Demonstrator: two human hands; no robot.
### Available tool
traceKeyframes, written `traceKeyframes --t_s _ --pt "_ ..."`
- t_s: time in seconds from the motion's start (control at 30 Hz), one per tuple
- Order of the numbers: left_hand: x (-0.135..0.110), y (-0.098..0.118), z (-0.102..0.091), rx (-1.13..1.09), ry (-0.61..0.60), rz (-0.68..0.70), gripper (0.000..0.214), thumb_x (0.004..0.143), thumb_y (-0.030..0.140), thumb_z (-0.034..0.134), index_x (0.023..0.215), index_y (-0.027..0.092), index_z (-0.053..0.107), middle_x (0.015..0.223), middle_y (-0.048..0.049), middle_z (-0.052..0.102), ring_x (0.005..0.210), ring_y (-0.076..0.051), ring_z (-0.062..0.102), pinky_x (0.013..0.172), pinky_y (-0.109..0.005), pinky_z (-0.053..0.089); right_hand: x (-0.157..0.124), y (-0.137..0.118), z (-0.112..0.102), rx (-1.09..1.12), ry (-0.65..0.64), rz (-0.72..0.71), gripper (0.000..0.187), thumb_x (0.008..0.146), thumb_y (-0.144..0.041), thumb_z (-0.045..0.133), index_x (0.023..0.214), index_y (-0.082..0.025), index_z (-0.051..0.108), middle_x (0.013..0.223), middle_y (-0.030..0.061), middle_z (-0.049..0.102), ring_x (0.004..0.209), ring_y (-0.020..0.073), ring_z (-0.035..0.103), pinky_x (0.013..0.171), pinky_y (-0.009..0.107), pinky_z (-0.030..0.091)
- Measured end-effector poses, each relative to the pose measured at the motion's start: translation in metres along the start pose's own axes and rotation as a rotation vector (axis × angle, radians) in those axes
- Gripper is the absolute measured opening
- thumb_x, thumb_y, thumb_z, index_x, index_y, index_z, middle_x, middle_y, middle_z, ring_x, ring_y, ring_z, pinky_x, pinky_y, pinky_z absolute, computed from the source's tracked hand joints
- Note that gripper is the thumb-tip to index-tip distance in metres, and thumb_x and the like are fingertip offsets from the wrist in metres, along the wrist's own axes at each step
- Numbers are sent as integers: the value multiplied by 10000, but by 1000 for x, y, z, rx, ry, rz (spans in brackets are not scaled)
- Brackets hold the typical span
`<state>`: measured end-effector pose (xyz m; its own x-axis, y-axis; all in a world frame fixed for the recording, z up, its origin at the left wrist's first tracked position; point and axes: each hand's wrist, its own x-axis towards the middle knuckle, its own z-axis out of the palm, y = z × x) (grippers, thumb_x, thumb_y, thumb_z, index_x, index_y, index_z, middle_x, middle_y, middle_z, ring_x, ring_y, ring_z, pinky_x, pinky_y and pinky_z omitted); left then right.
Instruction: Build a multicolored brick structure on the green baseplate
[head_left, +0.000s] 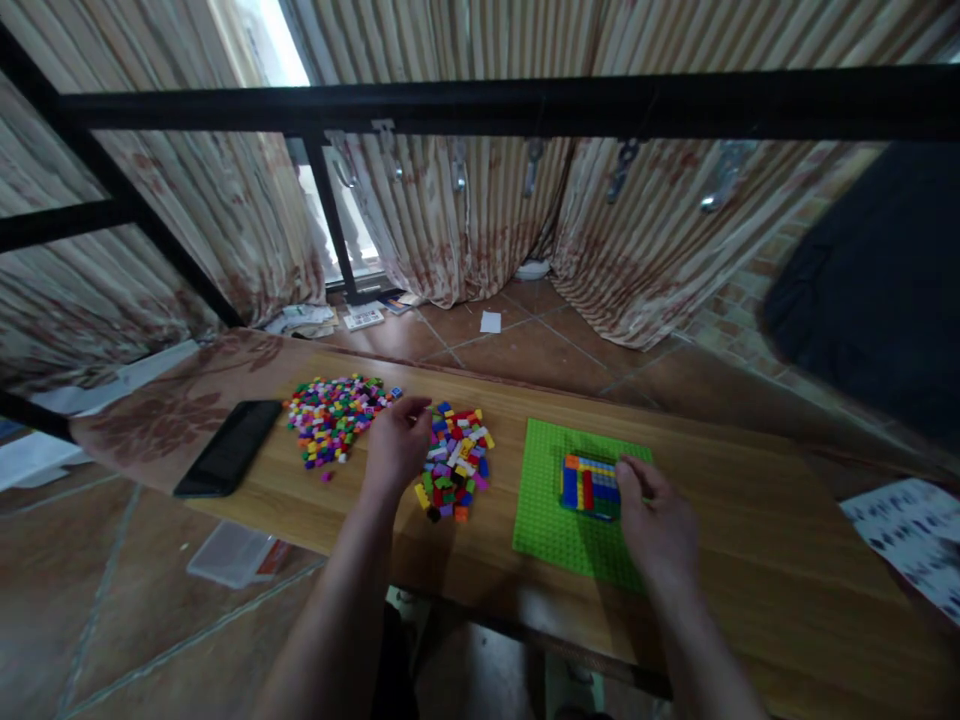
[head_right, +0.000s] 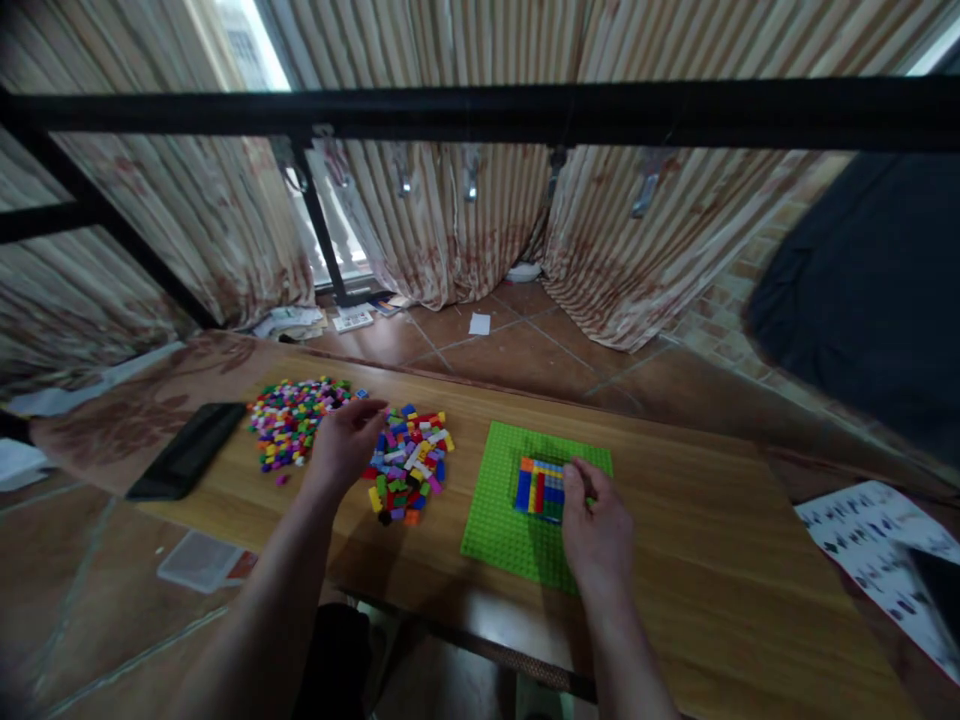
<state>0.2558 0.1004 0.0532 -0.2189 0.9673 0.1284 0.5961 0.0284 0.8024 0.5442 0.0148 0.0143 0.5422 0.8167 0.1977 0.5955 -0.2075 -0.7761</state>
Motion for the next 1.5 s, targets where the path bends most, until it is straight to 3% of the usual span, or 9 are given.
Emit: traceKeyframes --t_s 0.17,0.3,0.43,0.63,0.83,1.1,1.3,1.5 --pt "8 -17 -27 277 -7 -80 279 820 191 536 994 150 750 947 -100 760 868 -219 691 788 -288 496 0 -2 -1 -39 19 42 557 850 -561 444 1049 -128 731 967 167 746 897 325 676 789 427 490" --pt "11 -28 -34 395 -109 -122 270 780 160 556 962 159 755 929 -95 760 863 -229 692 761 -281 491 2 0 1 -55 25 97 558 826 -563 459 1042 -133 741 951 164 748 895 339 675 786 436 486" --pt "12 -34 -35 433 -215 -118 287 741 147 586 979 156 748 927 -88 758 862 -218 684 710 -250 475 2 -2 2 -100 22 97 559 825 -551 449 1028 -123 746 956 164 748 894 335 672 776 423 485" --pt "16 -40 -35 484 -199 -138 351 737 133 560 1039 174 734 986 -84 751 881 -213 676 708 -247 460 3 -5 1 -132 15 91 540 820 -518 461 1020 -106 749 948 175 747 882 339 672 767 426 481" --pt "17 -37 -31 520 -254 -131 257 793 228 545 937 170 750 907 -98 749 843 -225 667 700 -271 449 4 -2 3 -109 12 112 549 795 -536 481 1009 -109 750 949 175 749 887 343 674 775 432 483" --pt "16 -31 -28 475 -341 -153 206 734 185 601 861 171 763 823 -52 752 772 -180 660 637 -229 431 3 0 4 -80 35 60 536 786 -541 492 981 -114 753 943 160 753 848 314 678 757 412 494" --pt "14 -28 -23 507 -317 -201 227 714 157 585 853 175 763 809 -65 750 772 -192 664 644 -241 434 3 -1 4 -79 30 70 541 778 -545 492 983 -119 755 936 154 755 853 312 680 774 423 494" --pt "13 -26 -19 539 -276 -147 219 770 283 619 918 179 744 910 -80 754 811 -198 668 650 -244 429 3 -1 3 -83 11 48 537 771 -547 485 967 -128 759 965 157 753 876 312 680 792 427 499"
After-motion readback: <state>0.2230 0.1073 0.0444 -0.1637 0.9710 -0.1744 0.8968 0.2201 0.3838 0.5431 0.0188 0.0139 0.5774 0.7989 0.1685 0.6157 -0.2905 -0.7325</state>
